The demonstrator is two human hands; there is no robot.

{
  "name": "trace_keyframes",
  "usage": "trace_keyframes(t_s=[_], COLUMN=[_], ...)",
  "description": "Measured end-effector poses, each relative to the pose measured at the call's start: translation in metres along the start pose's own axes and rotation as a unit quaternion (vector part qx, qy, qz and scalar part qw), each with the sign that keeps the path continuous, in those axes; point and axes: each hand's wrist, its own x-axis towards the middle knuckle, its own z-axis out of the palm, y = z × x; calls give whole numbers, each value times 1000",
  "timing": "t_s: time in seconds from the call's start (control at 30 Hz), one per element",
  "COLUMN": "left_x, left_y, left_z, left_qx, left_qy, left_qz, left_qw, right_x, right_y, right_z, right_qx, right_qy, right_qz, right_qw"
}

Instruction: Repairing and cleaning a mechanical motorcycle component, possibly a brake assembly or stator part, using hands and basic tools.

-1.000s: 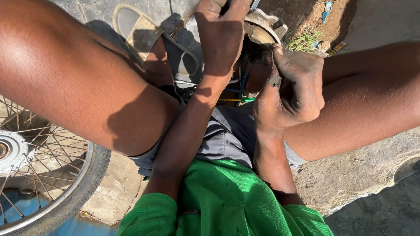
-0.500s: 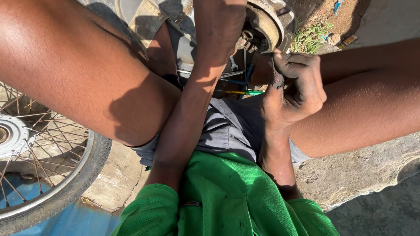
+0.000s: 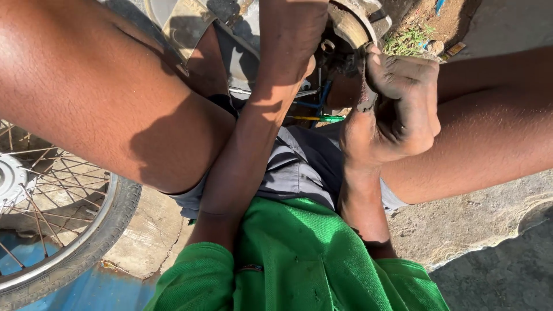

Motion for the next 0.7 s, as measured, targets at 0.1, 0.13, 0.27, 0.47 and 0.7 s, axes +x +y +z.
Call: trace_keyframes(t_s=[0.1,0.13,0.27,0.47,0.7], left_x=[1,10,26,9,26], left_y=[29,38,25,-23,34], left_z=[1,3,-1,5,-2], left_qx=[-33,-59,-112,-173,-273], left_qy=[27,36,61,-10,-31], left_qz=[-30,-39,-69,17,-58], left_qw=[999,997,989,985,960], right_x=[-22,-27,-9,30,-13], right_y=[5,12,6,-25,-14], right_z=[-11,-13,-25,-9,-34], right_qx=[16,18,36,-25,-50], right_qy=[-17,-35,85,20,-99], right_qz=[39,69,81,-38,78], right_qw=[999,997,992,999,991])
